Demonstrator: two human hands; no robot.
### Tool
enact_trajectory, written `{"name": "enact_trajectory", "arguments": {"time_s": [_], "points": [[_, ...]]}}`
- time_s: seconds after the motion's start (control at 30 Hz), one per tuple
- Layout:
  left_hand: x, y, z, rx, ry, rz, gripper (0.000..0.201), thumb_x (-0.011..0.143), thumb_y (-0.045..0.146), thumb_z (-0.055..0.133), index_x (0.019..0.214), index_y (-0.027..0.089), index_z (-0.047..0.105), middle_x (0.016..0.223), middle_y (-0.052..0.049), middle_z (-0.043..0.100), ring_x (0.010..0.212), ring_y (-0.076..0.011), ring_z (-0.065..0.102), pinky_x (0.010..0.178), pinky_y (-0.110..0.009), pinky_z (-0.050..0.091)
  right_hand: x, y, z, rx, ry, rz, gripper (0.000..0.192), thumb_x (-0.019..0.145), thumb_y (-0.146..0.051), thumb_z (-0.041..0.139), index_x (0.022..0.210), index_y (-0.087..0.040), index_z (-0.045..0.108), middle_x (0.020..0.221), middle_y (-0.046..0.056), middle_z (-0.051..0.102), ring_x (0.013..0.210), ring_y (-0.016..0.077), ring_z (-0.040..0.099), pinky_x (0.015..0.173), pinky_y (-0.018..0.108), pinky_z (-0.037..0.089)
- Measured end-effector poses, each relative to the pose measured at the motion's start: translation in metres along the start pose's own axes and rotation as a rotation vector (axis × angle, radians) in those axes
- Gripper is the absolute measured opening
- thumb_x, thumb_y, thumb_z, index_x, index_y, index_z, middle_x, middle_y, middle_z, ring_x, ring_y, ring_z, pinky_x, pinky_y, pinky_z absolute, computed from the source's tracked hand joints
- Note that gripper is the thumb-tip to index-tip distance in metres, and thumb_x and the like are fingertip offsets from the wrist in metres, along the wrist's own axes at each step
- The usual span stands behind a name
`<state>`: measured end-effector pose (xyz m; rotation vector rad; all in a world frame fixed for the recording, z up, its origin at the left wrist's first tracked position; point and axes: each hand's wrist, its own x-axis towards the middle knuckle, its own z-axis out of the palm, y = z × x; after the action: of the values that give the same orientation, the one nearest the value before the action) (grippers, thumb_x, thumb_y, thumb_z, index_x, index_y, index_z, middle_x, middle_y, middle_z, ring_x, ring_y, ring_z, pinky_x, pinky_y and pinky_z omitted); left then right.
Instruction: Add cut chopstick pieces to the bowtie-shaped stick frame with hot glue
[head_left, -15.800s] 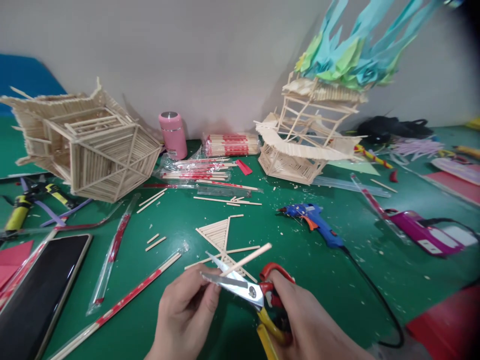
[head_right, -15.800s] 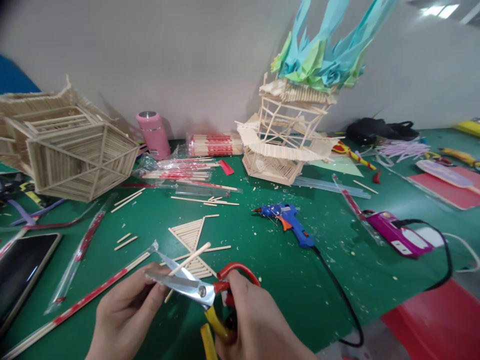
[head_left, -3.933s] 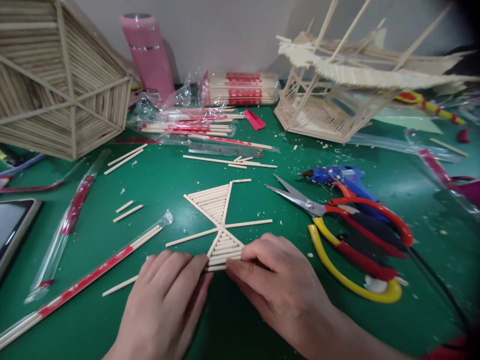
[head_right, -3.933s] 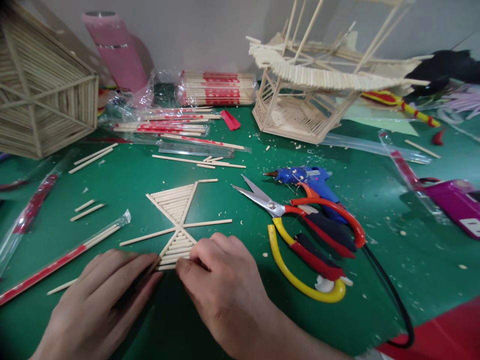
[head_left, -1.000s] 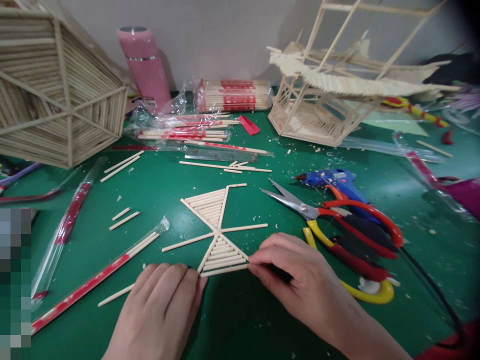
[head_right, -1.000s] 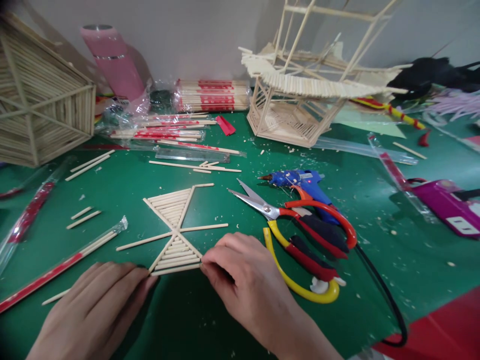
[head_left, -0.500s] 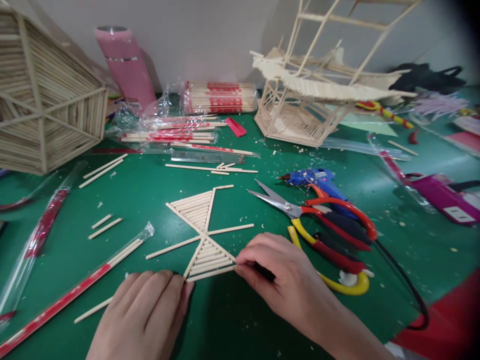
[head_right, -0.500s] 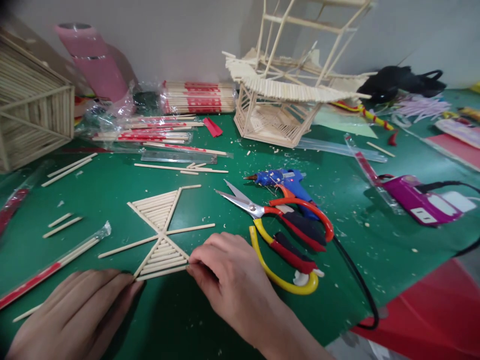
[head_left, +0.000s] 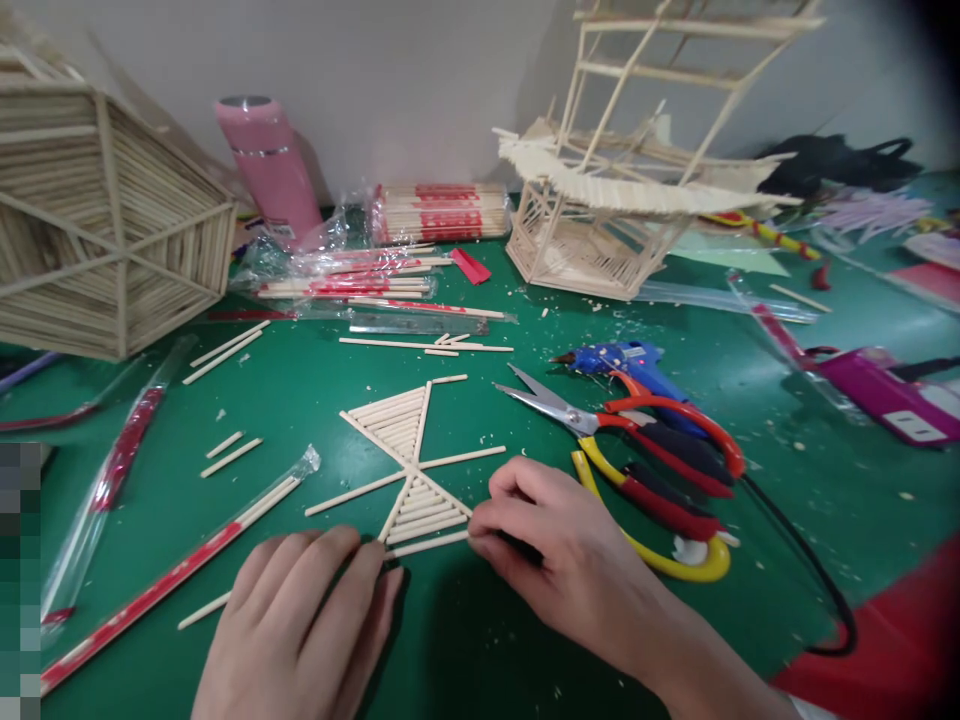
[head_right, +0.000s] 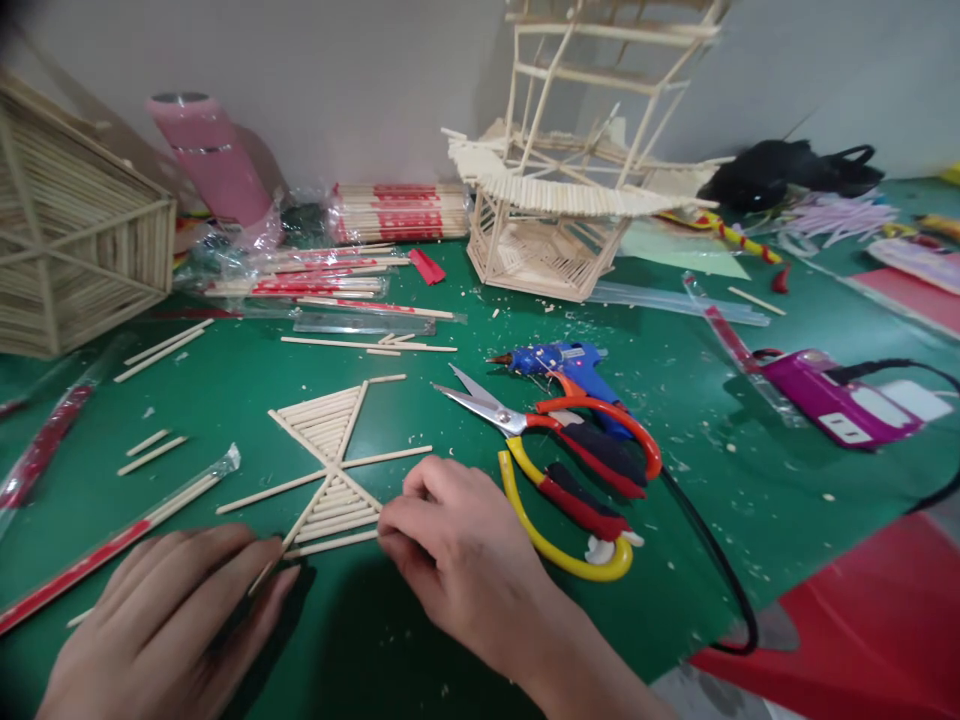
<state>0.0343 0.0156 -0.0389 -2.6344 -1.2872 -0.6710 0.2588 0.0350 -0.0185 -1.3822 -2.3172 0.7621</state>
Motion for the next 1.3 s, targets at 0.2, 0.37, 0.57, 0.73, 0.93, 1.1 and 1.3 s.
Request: {"name": "enact_trajectory", "arguments": {"time_s": [0.2, 0.37, 0.57, 0.73, 0.93, 1.1, 1.3], "points": [[0.006, 0.016, -0.004, 0.028, -0.035, 0.121, 0.019, 0.087, 0.021, 0.047, 0.103, 0.016, 0.058, 0.093, -0.005, 0.064, 0.087, -0.0200, 0.052, 0.074, -0.031, 0.037, -0.003, -0.005, -0.003, -0.074, -0.017, -0.065, 0.016, 0.090, -0.019, 0.043, 0.082, -0.018, 0.057, 0.086, 0.004, 0.050, 0.077, 0.0159, 0.048, 0.065, 0.029, 0.037], [0.017, 0.038, -0.001, -0.007, -0.109, 0.065, 0.029, 0.090, 0.015, 0.032, 0.099, 0.015, 0.059, 0.089, -0.006, 0.064, 0.087, -0.0230, 0.051, 0.074, -0.036, 0.033, -0.013, -0.021, -0.005, -0.122, -0.032, -0.079, 0.018, 0.091, -0.024, 0.042, 0.080, -0.018, 0.055, 0.087, 0.004, 0.052, 0.075, 0.0159, 0.049, 0.064, 0.029, 0.039], [0.027, 0.043, -0.007, -0.375, -0.137, -0.046, 0.021, 0.087, 0.015, 0.036, 0.085, 0.020, 0.057, 0.075, -0.003, 0.060, 0.068, -0.0178, 0.053, 0.062, -0.029, 0.043, -0.025, -0.009, -0.026, -0.054, 0.124, -0.007, 0.011, 0.090, -0.024, 0.042, 0.091, -0.022, 0.053, 0.089, 0.003, 0.056, 0.082, 0.0164, 0.054, 0.071, 0.029, 0.044], [0.033, 0.043, -0.022, -0.692, 0.034, -0.257, 0.020, 0.086, 0.014, 0.043, 0.097, 0.023, 0.057, 0.089, -0.002, 0.061, 0.079, -0.0113, 0.060, 0.067, -0.015, 0.047, -0.046, 0.044, -0.051, -0.412, 0.452, 0.299, 0.027, 0.084, -0.032, 0.043, 0.104, -0.017, 0.053, 0.108, 0.013, 0.054, 0.099, 0.0278, 0.054, 0.082, 0.045, 0.045], [0.032, 0.032, -0.023, -0.704, 0.178, -0.505, 0.012, 0.084, 0.016, 0.048, 0.083, 0.020, 0.059, 0.072, 0.001, 0.058, 0.060, -0.0103, 0.053, 0.051, -0.016, 0.040, -0.053, 0.059, -0.059, -0.608, 0.170, 0.378, 0.055, 0.066, -0.027, 0.049, 0.119, -0.011, 0.048, 0.119, 0.016, 0.052, 0.106, 0.0319, 0.051, 0.088, 0.045, 0.044], [0.028, 0.026, -0.018, -0.661, 0.252, -0.522, 0.011, 0.085, 0.017, 0.047, 0.082, 0.020, 0.058, 0.064, 0.003, 0.049, 0.054, -0.0090, 0.047, 0.046, -0.017, 0.035, -0.037, 0.052, -0.060, -0.724, 0.049, 0.464, 0.056, 0.059, -0.025, 0.051, 0.113, -0.009, 0.050, 0.105, 0.017, 0.059, 0.093, 0.0316, 0.057, 0.079, 0.043, 0.048], [0.028, 0.027, -0.017, -0.736, 0.181, -0.528, 0.012, 0.086, 0.019, 0.047, 0.078, 0.021, 0.056, 0.063, 0.003, 0.048, 0.056, -0.0095, 0.048, 0.050, -0.017, 0.038, -0.039, 0.044, -0.060, -0.736, 0.123, 0.471, 0.041, 0.064, -0.030, 0.051, 0.102, -0.014, 0.052, 0.098, 0.014, 0.061, 0.088, 0.0302, 0.060, 0.074, 0.042, 0.049]]}}
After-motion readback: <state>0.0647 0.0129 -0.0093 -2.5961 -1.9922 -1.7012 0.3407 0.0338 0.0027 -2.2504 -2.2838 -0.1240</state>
